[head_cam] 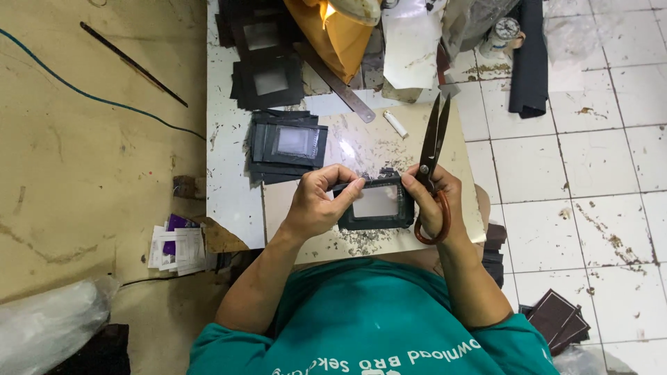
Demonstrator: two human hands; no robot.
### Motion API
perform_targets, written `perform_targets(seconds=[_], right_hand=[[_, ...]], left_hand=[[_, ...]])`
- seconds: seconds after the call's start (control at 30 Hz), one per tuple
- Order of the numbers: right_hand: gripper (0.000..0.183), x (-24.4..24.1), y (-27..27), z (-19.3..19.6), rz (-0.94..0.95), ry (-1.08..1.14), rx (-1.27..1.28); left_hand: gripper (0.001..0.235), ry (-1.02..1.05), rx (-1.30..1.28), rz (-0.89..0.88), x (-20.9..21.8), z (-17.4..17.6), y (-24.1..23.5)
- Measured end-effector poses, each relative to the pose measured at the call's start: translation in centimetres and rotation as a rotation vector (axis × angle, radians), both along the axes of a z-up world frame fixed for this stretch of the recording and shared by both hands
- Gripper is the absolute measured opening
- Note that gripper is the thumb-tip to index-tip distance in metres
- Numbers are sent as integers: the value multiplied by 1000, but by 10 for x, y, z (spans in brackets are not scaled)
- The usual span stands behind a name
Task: Trimming the edges of small rectangular leather pieces using scissors
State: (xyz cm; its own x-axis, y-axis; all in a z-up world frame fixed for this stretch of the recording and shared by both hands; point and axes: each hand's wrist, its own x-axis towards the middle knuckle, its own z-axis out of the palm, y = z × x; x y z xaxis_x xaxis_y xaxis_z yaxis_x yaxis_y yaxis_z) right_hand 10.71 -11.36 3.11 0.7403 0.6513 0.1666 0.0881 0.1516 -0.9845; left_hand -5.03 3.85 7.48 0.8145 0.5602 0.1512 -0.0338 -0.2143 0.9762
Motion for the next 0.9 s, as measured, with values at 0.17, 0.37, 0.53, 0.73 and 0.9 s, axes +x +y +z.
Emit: perform_targets(seconds=[0.17,0.37,0.53,0.73,0.9], right_hand=[[14,-19,2,17,-15,-9,4],[15,-14,0,6,43,26,-19],[14,-22,2,15,33,6,-36],[16,-26,4,14,-6,65,-14],[16,-9,-1,-5,-7,51,-27]], left_hand=[[11,-7,-12,-23,-3,1,-2],[9,-34,-1,-24,-6,-3,0],[10,-45,-20,-21,-10,2,-1],[11,-60,-2,10,-14,-5,0],[14,-76,-93,0,-16,-5,-1]])
